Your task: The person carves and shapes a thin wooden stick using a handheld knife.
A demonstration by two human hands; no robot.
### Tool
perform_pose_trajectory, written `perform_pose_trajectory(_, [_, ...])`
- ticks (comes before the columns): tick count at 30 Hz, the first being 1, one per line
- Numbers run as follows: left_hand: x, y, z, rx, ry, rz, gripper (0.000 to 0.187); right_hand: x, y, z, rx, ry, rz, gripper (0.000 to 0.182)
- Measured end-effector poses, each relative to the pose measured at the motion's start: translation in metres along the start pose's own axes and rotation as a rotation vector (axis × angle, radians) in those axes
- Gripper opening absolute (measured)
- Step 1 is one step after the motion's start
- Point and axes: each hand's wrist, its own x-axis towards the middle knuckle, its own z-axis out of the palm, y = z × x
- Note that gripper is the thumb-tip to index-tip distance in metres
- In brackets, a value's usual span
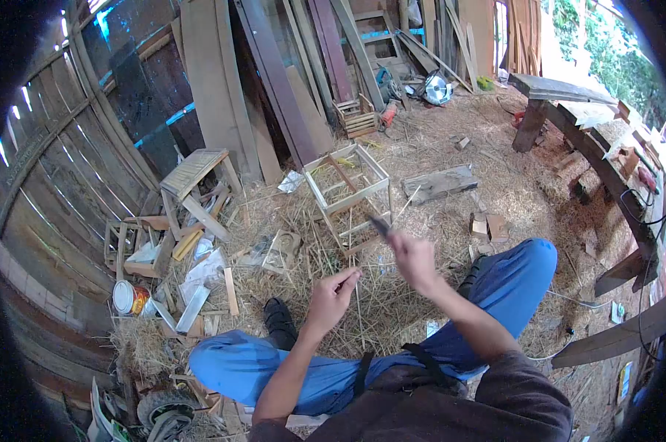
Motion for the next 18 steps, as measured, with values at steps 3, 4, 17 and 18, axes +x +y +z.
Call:
perform_pose_trajectory(3, [0.004, -0.001, -0.002, 0.004, -0.013, -0.034, 0.027, -0.01, -0.006, 0.004, -0.07, -0.135, -0.049, 0.02])
perform_pose_trajectory(4, [0.003, 0.004, -0.004, 0.002, -0.022, -0.061, 0.027, -0.004, -0.008, 0.001, -0.021, -0.09, -0.039, 0.019])
perform_pose_trajectory(17, [0.0, 0.002, -0.002, -0.009, 0.01, -0.018, 0.03, 0.005, -0.005, -0.002, -0.06, -0.015, -0.003, 0.019])
perform_pose_trajectory(18, [0.0, 0.002, -0.001, -0.014, 0.005, -0.005, 0.03, 0.012, 0.003, -0.006, -0.097, 0.014, 0.039, 0.019])
